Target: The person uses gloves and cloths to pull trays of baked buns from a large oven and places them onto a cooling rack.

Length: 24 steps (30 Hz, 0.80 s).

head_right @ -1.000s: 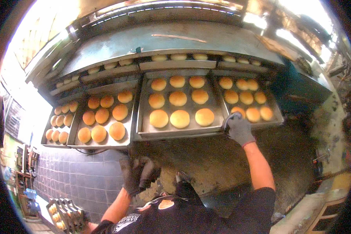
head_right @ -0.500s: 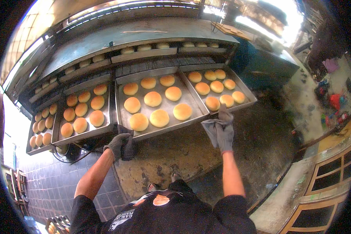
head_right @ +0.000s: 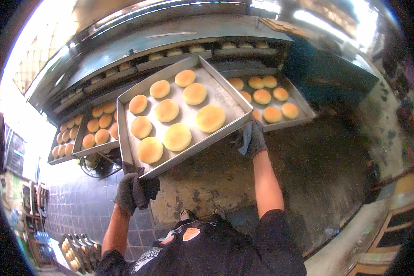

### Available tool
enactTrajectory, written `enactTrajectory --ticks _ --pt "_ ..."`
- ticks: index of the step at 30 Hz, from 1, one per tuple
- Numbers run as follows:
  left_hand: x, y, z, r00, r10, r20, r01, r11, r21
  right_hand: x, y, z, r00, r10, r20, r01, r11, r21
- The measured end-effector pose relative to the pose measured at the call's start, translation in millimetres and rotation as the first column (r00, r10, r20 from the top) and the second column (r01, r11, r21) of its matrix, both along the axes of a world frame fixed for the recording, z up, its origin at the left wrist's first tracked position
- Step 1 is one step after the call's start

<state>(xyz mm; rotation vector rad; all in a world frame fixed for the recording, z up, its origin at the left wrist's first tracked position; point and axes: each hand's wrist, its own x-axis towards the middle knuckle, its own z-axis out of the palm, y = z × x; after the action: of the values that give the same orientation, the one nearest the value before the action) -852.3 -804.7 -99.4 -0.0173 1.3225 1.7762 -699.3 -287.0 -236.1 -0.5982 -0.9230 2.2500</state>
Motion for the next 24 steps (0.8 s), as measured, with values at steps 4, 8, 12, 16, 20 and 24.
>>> enactTrajectory --ticks 4,8,12,16,20,24 --pt "57 -31 -4 0.966 0.246 0.075 -0.253 0.963 0.096 -9 -31 23 0.969 0.242 0.057 -0.247 0.962 0.116" --pt "80 -74 -4 0.873 0.475 0.108 -0.487 0.858 0.165 43 -126 102 0.938 0.295 0.184 -0.333 0.913 0.237" --pt "91 -118 6 0.828 0.55 0.107 -0.558 0.793 0.244 92 -171 66 0.851 0.136 0.507 -0.381 0.825 0.417" --pt "91 -199 10 0.647 0.739 0.186 -0.756 0.592 0.278 84 -241 42 0.765 0.006 0.644 -0.449 0.722 0.526" --pt "93 -300 21 0.575 0.814 0.088 -0.794 0.528 0.303 61 -332 63 0.809 0.019 0.588 -0.445 0.673 0.591" --pt "92 -411 23 0.495 0.864 0.098 -0.801 0.409 0.437 -3 -441 108 0.804 0.265 0.532 -0.592 0.438 0.677"
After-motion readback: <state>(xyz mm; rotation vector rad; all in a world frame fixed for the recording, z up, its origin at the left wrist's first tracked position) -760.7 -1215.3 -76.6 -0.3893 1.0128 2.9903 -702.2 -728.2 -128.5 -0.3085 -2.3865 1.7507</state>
